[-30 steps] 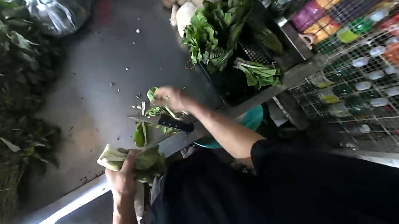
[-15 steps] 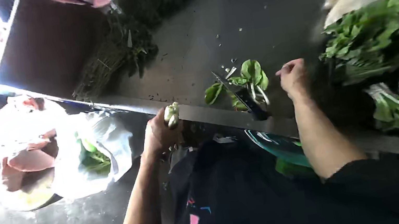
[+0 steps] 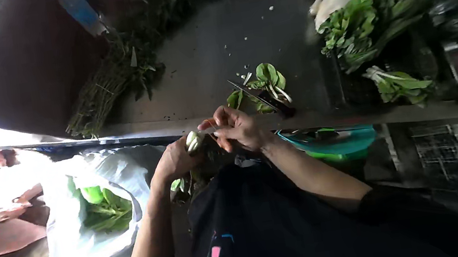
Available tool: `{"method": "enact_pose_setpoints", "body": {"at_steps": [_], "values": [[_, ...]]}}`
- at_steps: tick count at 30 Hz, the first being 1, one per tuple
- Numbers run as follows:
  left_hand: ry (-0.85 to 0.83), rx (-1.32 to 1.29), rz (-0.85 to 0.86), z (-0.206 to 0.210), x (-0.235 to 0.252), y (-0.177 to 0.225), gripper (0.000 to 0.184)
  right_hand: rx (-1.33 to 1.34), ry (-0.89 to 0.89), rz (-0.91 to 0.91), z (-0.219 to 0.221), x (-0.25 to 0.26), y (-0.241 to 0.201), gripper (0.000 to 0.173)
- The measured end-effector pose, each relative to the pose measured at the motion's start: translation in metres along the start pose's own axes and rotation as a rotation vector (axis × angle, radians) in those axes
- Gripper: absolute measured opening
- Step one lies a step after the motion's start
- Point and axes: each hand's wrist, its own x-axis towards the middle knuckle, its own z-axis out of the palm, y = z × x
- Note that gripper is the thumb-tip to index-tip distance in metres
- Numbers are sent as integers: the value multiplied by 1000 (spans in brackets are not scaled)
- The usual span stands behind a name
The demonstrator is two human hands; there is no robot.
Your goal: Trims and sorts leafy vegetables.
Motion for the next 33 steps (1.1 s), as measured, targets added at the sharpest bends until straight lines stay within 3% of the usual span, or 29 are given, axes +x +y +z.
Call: {"method": "enact_pose_setpoints", "body": {"at_steps": [10,13,16,19,23,26,29,30,33], "values": [[-29,-57,155,-5,-51,-74,42,34,68,-114,66,3,47,14],[-60,-36,133,-8,-56,-91,44,-273,81,-40,76,4,61,25],[-59,-17,155,-9,-63,-104,43,-651,0,-6,84,8,71,49],[-95,25,172,-12,-66,-110,41,-807,-122,-32,100,18,73,74],[-96,112,164,-10,-67,-111,35,-997,-238,19,117,28,78,86],[-16,-12,179,-22,-79,-109,37,-891,-237,171,104,26,94,74],[120,-142,133,-33,-84,-120,31,-845,-225,344,99,11,100,40],[154,-167,100,-36,-82,-127,31,-885,-252,307,107,4,96,34],[167,-314,26,-37,-71,-150,37,-924,-333,-142,149,-13,79,26]]}}
